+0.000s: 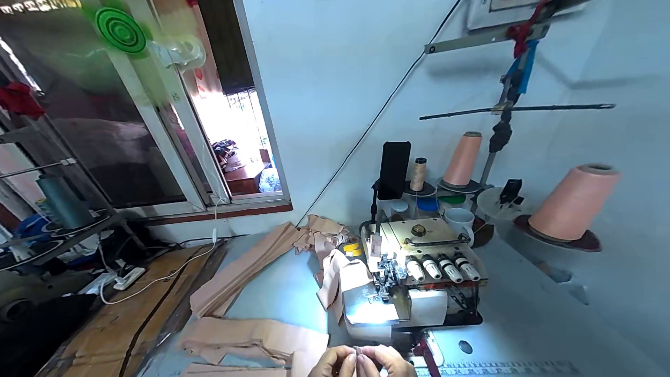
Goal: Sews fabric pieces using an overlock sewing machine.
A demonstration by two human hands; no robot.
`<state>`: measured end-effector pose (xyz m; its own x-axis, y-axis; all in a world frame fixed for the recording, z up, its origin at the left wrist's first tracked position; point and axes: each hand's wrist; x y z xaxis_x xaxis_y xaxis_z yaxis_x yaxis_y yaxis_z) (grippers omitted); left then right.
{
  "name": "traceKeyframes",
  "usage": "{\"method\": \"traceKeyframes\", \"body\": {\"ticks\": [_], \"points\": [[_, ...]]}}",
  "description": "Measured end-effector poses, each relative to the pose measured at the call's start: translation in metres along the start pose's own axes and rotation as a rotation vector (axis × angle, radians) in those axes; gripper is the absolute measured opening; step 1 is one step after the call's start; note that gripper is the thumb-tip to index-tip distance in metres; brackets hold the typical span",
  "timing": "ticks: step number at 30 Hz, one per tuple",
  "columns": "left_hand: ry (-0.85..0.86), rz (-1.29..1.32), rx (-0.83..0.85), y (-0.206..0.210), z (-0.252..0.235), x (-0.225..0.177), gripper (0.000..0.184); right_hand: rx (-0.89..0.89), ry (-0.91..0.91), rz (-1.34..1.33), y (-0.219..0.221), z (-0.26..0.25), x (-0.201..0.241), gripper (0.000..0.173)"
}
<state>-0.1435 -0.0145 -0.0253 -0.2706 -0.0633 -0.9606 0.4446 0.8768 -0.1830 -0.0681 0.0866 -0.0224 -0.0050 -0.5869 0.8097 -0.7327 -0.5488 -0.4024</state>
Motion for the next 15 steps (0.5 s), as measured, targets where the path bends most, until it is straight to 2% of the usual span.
{"method": "traceKeyframes", "body": {"ticks": [11, 15], "points": [[0.045, -0.016, -0.041, 0.0033, 0.0034, -0.0042, 0.008, -0.006, -0.074, 0.095, -0.001, 0.0043, 0.0059, 0.017], [0.078, 0.022, 0.004, -0.0001, 0.0035, -0.0031, 0.013, -0.006, -0.108, 0.006, -0.0018, 0.0032, 0.0025, 0.017]]}}
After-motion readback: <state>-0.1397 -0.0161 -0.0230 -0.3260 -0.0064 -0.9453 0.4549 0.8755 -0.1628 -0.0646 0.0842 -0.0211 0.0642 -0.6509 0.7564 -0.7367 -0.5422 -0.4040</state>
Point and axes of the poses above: each hand's wrist, its own z-axis away from the middle knuckle, its own y-axis out of the palm, x = y × z, and after that the axes turned 5 degrees about -y, right-handed
